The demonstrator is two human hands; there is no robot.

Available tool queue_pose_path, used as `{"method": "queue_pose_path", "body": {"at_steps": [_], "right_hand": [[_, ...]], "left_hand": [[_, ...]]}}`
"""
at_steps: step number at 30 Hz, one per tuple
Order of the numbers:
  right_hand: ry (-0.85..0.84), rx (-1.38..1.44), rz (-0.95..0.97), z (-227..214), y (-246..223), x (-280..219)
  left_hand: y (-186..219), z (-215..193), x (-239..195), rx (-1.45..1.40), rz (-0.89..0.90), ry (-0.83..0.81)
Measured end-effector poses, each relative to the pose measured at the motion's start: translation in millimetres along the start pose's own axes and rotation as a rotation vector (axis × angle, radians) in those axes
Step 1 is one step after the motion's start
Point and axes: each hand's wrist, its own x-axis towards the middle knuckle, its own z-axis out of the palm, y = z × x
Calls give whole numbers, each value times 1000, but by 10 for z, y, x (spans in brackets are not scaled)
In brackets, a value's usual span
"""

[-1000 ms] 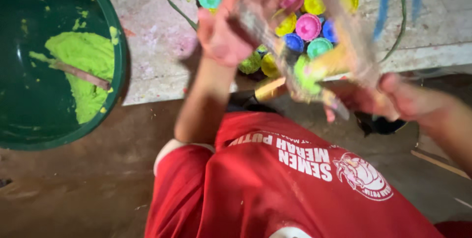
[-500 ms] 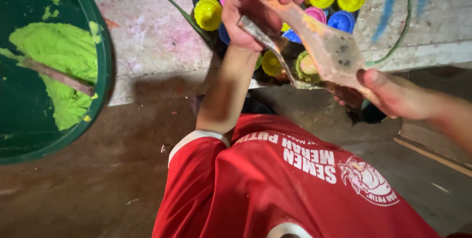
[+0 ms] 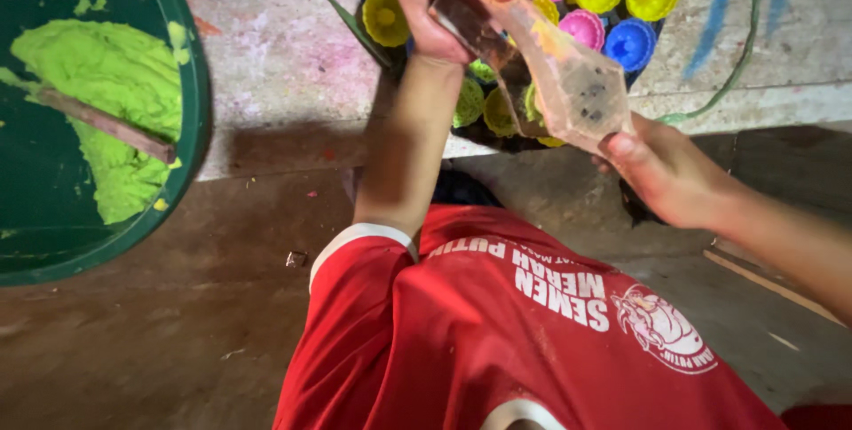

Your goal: The person scoops green dough from a green basin using a wooden stick and a metal mold. They press the dough into small, colorful plastic molds arranged in a tray, repeating the process to fill multiple molds.

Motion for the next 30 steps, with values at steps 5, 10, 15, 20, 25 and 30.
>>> {"method": "queue_pose_path", "body": {"at_steps": [5,10,15,20,25,30], "right_hand": [[-50,183,156,83,-12,-35],[-16,8,234,-101,-2,-74],[67,-62,97,-15,27,-28],[13,120,218,9,-3,-34],[77,50,155,-49,26,-129],[77,132,168,-74,145,-113]], "left_hand": [[15,40,-134,-21,-65,38],[-203,3,-77,-43,-31,89],[-103,-109,-30,111,60,64],[-133,-73,-58,15,3,114],[-191,-145,52,114,-98,12],[-231,-209,32,146,-39,37]]}}
